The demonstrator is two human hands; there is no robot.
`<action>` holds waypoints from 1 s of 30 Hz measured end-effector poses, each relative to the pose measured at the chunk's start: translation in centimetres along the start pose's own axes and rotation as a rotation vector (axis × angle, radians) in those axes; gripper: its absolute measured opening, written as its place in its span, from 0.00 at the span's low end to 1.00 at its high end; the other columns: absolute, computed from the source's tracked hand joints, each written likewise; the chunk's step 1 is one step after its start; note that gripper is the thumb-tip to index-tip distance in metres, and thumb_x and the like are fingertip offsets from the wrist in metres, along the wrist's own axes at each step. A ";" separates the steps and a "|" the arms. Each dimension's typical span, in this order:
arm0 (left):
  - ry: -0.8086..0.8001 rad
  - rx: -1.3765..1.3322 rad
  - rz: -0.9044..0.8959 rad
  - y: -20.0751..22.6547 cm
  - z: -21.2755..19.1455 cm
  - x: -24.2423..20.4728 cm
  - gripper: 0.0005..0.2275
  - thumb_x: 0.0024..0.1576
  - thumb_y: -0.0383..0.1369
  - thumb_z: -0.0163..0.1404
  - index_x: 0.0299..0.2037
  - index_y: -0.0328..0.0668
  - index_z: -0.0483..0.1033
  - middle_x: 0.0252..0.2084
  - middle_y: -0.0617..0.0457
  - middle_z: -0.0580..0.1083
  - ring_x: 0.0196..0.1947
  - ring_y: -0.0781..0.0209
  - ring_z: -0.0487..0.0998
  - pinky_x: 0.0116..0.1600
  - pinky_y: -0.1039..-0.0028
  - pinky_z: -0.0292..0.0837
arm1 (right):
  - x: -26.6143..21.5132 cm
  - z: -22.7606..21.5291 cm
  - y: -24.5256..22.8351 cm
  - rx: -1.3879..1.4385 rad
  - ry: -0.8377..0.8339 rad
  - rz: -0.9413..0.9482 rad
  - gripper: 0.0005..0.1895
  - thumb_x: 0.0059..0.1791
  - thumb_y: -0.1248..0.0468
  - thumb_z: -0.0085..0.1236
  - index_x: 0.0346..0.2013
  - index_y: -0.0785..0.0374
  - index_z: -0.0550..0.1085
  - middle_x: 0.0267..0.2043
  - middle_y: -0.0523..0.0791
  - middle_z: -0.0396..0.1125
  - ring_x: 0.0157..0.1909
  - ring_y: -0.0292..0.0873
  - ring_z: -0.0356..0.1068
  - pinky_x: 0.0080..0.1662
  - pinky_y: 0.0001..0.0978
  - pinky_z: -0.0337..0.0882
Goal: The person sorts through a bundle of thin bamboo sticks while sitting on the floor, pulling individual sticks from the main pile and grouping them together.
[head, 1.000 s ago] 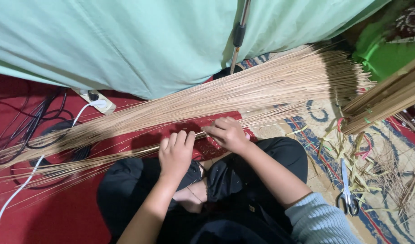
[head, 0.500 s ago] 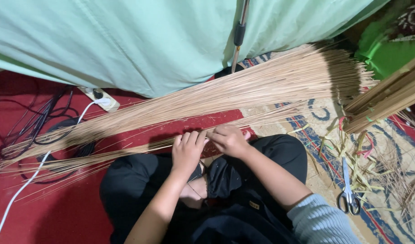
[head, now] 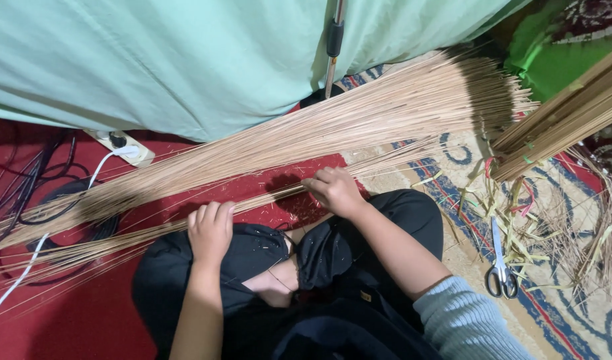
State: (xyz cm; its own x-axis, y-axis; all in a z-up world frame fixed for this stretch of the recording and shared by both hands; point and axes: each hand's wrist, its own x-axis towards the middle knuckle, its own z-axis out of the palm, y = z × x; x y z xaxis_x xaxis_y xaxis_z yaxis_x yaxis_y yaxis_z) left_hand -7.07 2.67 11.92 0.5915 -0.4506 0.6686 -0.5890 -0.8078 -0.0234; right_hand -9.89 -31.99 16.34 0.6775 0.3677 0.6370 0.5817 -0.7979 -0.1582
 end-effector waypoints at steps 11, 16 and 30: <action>0.086 0.121 -0.093 -1.5 -0.7 -0.4 0.04 0.67 0.41 0.51 0.41 0.64 0.78 0.32 0.64 0.68 0.33 0.60 0.73 0.48 0.66 0.68 | -2.1 0.1 3.6 -0.026 -0.058 0.142 0.05 0.51 0.64 0.60 0.40 0.54 0.81 0.31 0.42 0.70 0.34 0.47 0.72 0.38 0.38 0.71; 0.156 0.255 -0.181 -2.8 -2.8 0.0 0.08 0.73 0.43 0.44 0.46 0.63 0.77 0.35 0.63 0.69 0.38 0.61 0.76 0.55 0.65 0.69 | -2.1 -1.4 5.2 -0.125 -0.063 0.253 0.04 0.51 0.59 0.64 0.40 0.49 0.81 0.32 0.38 0.71 0.37 0.43 0.74 0.43 0.36 0.71; 0.088 0.040 -0.071 0.5 0.0 -0.1 0.03 0.65 0.43 0.52 0.43 0.64 0.79 0.33 0.62 0.70 0.34 0.61 0.73 0.48 0.67 0.68 | -1.2 -0.4 2.4 0.045 -0.156 0.226 0.04 0.50 0.62 0.62 0.39 0.53 0.81 0.31 0.43 0.71 0.37 0.48 0.75 0.44 0.40 0.73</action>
State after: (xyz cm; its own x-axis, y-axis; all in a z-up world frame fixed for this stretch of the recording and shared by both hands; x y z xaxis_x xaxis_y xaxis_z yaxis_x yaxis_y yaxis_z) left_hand -7.39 2.25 11.83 0.5797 -0.3577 0.7322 -0.5237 -0.8519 -0.0015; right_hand -9.54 -34.52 15.51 0.8514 0.2543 0.4587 0.4248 -0.8473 -0.3187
